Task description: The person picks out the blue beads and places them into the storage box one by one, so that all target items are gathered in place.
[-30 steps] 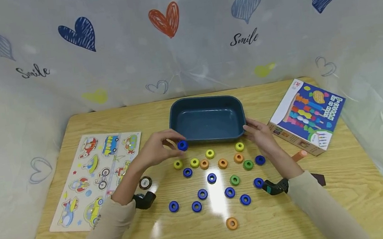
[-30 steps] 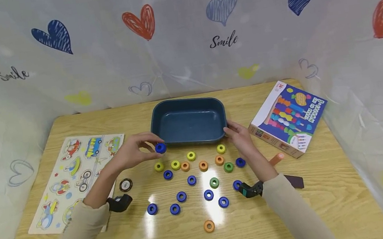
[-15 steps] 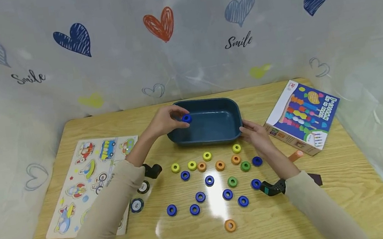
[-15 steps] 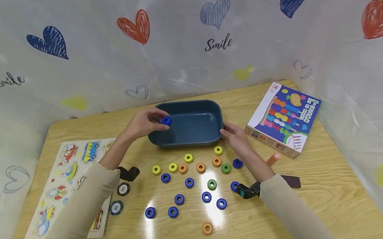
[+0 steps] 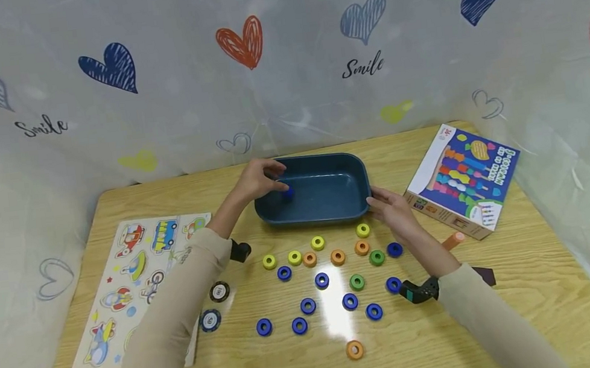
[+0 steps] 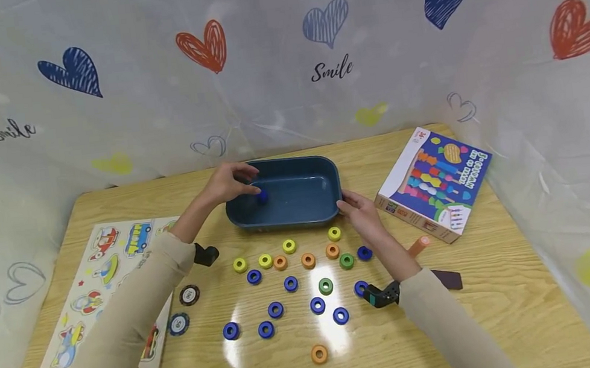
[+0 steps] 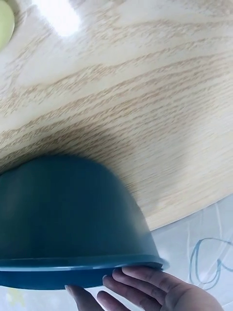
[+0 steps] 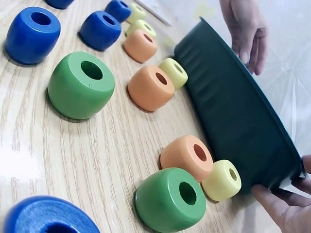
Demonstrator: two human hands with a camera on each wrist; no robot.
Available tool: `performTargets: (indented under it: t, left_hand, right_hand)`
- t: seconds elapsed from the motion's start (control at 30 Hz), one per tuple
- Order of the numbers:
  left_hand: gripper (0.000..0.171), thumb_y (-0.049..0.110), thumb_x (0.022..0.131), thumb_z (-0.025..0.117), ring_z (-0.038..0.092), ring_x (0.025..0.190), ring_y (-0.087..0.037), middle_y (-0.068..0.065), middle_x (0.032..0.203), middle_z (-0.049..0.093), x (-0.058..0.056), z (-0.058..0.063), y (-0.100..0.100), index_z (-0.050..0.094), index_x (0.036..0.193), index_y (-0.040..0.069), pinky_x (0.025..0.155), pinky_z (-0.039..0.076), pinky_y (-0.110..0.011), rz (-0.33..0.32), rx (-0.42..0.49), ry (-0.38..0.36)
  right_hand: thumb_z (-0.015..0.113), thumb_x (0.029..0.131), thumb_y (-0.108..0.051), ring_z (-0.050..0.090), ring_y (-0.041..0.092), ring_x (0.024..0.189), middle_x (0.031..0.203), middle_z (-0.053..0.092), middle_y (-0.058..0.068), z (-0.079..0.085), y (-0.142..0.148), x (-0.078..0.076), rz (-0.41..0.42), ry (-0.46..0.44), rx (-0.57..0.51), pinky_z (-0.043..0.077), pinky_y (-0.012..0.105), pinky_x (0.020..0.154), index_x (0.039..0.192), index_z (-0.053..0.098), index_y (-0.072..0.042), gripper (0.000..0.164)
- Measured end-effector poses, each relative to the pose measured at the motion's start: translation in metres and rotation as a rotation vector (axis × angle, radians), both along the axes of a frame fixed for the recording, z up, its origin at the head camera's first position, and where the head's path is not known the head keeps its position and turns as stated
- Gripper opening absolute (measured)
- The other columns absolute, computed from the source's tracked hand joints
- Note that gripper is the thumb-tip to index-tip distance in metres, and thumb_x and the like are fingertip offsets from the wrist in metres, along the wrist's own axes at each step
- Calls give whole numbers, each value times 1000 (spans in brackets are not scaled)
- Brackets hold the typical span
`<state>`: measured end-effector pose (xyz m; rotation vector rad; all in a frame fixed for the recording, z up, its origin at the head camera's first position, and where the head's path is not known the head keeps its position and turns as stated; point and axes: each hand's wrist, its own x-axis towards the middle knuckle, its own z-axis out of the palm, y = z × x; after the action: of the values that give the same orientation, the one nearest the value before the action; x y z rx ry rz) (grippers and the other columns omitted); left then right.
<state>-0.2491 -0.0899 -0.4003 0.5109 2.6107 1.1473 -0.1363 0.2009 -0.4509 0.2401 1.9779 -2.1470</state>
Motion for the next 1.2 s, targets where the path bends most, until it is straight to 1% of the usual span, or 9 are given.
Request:
performTargets:
  t: [0.17,0.3,0.47,0.57,0.73,0.87,0.97,1.1,1.2]
  left_hand:
    - [45,9,72,80,58,97,-29,-14,107,62,2,-3,-8,63,113,-2,82,47,-36,-7,36,3]
    - [45,9,73,79,58,98,-32,-15,107,62,8,-1,-14,63,113,-3,82,47,-37,-31,87,7]
    - [42,10,75,78,58,97,-27,-16,110,61,27,7,-28,63,114,1,78,49,-36,-70,159,-26]
    - [40,9,76,76,58,96,-27,-17,111,61,46,10,-40,64,114,3,76,50,-35,-99,219,-51]
    - [37,9,77,75,58,96,-31,-15,107,62,88,10,-62,64,112,2,76,51,-34,-108,280,-56]
    - [35,4,78,74,57,96,-38,-17,106,62,127,17,-74,63,110,-2,80,49,-44,-99,291,-58]
    - [35,-1,76,73,56,96,-41,-19,106,61,154,16,-77,63,109,-3,80,48,-51,-83,315,-61]
    - [37,4,75,77,58,96,-33,-13,107,61,182,-9,-84,64,110,4,78,49,-47,-58,329,-72]
    - [39,12,73,80,59,92,-29,-10,105,63,202,-30,-91,65,109,7,76,50,-42,-62,310,-85]
  right_hand:
    - [46,97,-7,39,34,124,141,32,24,0,-1,1,-16,-5,-2,39,39,97,141,27,6,50]
    - [46,97,-7,39,33,125,142,31,24,-1,0,1,-13,-5,7,38,39,98,141,27,5,49]
    - [46,97,-8,41,33,123,141,33,23,0,0,1,-10,4,21,39,38,97,141,28,5,49]
    - [45,97,-7,41,34,123,141,32,24,0,0,2,-11,7,13,39,39,97,141,28,6,49]
    - [44,97,-5,37,36,125,142,29,25,2,0,2,-9,12,-8,37,41,98,141,26,7,49]
    - [45,97,-6,38,36,125,142,30,25,4,1,1,-12,8,-9,38,40,98,141,26,7,49]
    - [45,97,-6,38,36,124,142,31,24,4,1,0,-23,3,-4,38,39,97,141,27,6,49]
    - [46,97,-7,38,36,125,142,30,25,4,-1,0,-24,3,-11,38,40,97,141,27,6,49]
    - [46,97,-7,37,36,125,142,30,25,3,-1,1,-14,9,-17,38,40,97,141,27,7,50]
